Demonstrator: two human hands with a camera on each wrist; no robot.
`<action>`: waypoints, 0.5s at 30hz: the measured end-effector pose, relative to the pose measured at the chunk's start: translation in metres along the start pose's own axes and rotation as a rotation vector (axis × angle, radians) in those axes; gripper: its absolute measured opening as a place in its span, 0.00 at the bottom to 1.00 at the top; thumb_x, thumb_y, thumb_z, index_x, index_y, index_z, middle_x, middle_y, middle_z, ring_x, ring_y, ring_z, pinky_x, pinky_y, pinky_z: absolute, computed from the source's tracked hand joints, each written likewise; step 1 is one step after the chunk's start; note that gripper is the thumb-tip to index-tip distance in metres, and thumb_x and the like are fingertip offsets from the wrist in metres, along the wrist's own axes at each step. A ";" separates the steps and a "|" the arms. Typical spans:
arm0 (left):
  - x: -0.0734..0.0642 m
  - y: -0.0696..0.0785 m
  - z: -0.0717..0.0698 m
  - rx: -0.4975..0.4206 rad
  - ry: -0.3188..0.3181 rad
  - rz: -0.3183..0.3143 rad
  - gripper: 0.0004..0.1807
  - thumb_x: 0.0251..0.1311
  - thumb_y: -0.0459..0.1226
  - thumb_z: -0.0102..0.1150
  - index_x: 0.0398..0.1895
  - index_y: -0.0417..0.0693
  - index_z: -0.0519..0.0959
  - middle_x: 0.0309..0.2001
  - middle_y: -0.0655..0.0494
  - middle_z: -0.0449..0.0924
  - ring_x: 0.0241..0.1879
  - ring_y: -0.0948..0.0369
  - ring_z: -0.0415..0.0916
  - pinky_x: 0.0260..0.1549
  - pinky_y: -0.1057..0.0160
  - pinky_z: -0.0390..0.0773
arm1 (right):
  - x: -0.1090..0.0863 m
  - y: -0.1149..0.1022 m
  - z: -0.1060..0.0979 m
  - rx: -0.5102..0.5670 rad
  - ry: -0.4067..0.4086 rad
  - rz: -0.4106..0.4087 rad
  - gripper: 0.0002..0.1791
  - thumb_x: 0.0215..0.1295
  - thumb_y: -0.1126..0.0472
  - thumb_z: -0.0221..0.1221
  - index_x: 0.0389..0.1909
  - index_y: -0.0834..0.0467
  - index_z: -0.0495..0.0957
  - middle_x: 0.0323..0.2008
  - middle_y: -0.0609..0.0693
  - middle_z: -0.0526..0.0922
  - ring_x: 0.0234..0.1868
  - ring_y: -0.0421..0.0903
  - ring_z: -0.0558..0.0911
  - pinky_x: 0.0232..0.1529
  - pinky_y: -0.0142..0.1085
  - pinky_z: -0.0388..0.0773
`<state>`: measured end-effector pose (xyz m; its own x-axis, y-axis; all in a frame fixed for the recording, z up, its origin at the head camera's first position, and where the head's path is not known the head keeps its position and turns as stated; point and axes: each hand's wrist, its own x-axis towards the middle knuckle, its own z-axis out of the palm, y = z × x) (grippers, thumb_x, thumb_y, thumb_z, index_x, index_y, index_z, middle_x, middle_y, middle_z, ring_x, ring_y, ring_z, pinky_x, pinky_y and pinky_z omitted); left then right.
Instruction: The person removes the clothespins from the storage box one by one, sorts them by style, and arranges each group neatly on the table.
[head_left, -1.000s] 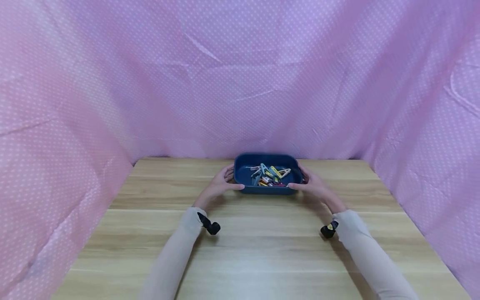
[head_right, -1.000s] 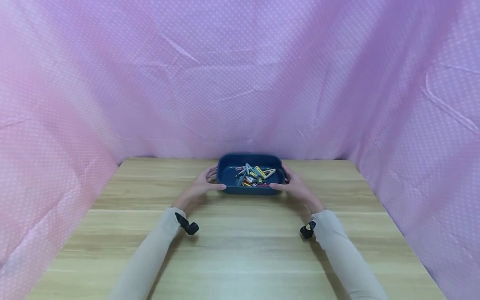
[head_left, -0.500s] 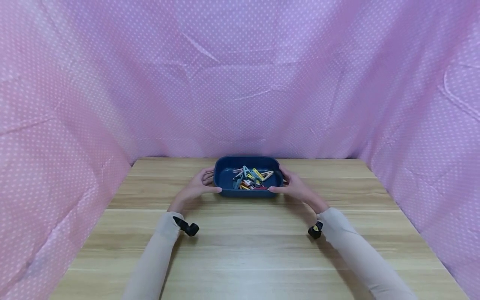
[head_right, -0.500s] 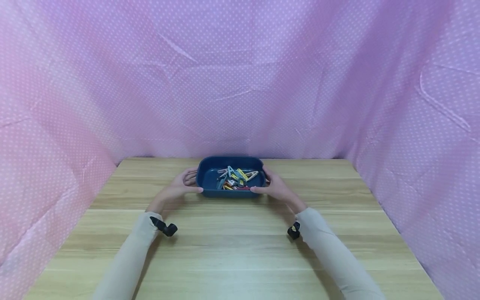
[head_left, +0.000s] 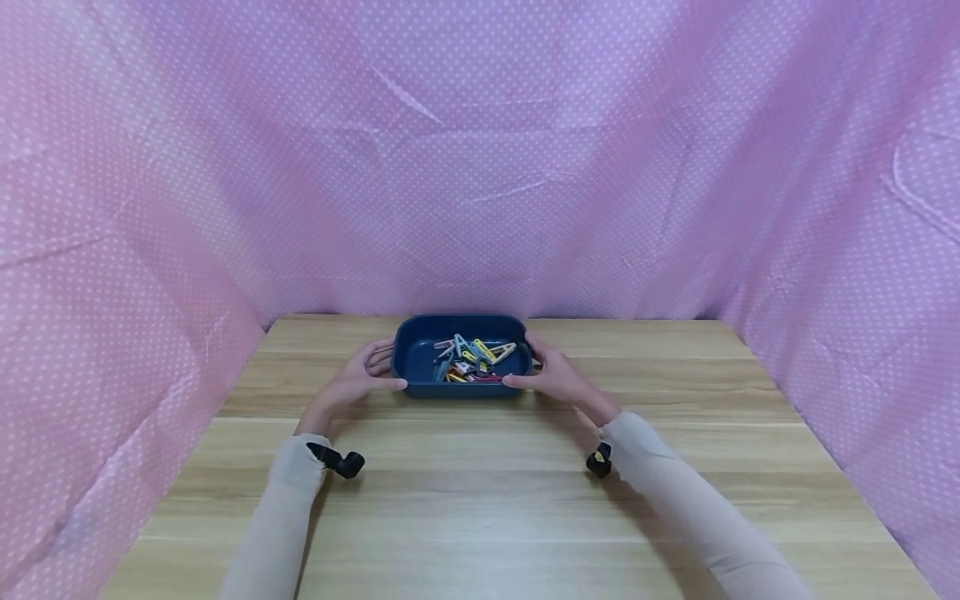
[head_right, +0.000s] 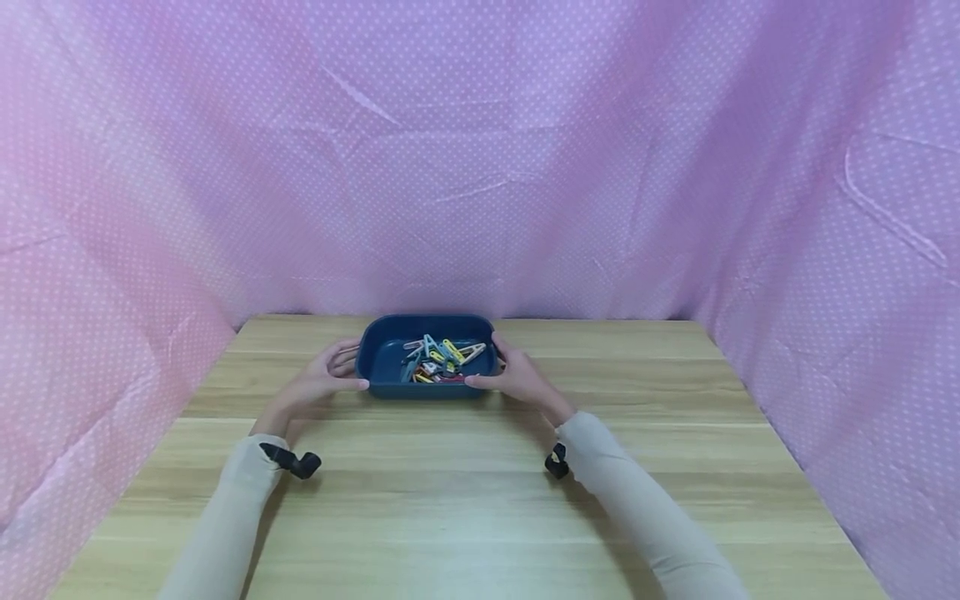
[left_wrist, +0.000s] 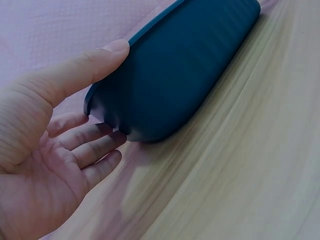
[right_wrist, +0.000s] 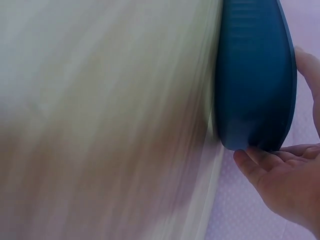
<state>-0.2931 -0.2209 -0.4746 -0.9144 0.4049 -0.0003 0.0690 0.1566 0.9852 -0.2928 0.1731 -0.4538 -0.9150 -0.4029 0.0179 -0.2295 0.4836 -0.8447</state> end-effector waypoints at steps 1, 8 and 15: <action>-0.002 -0.001 -0.002 -0.006 0.000 0.002 0.51 0.57 0.30 0.73 0.79 0.42 0.52 0.78 0.38 0.58 0.77 0.42 0.57 0.60 0.75 0.73 | 0.001 -0.001 0.002 0.000 0.002 0.005 0.61 0.60 0.48 0.73 0.81 0.64 0.44 0.81 0.60 0.50 0.80 0.58 0.57 0.74 0.50 0.64; -0.012 -0.001 -0.019 0.018 0.010 -0.010 0.50 0.58 0.31 0.73 0.79 0.43 0.52 0.79 0.39 0.56 0.77 0.42 0.56 0.61 0.75 0.72 | 0.007 -0.011 0.016 -0.005 0.004 0.035 0.63 0.58 0.43 0.74 0.82 0.59 0.44 0.82 0.55 0.49 0.80 0.55 0.57 0.74 0.48 0.65; -0.015 -0.003 -0.028 0.058 0.011 -0.021 0.50 0.59 0.32 0.72 0.80 0.45 0.52 0.80 0.39 0.53 0.77 0.39 0.55 0.61 0.74 0.73 | 0.011 -0.016 0.025 0.030 0.012 0.039 0.62 0.58 0.46 0.74 0.82 0.61 0.44 0.82 0.57 0.48 0.80 0.55 0.58 0.74 0.47 0.66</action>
<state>-0.2910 -0.2526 -0.4728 -0.9201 0.3911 -0.0185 0.0725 0.2167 0.9735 -0.2907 0.1421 -0.4536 -0.9272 -0.3745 -0.0089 -0.1838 0.4753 -0.8604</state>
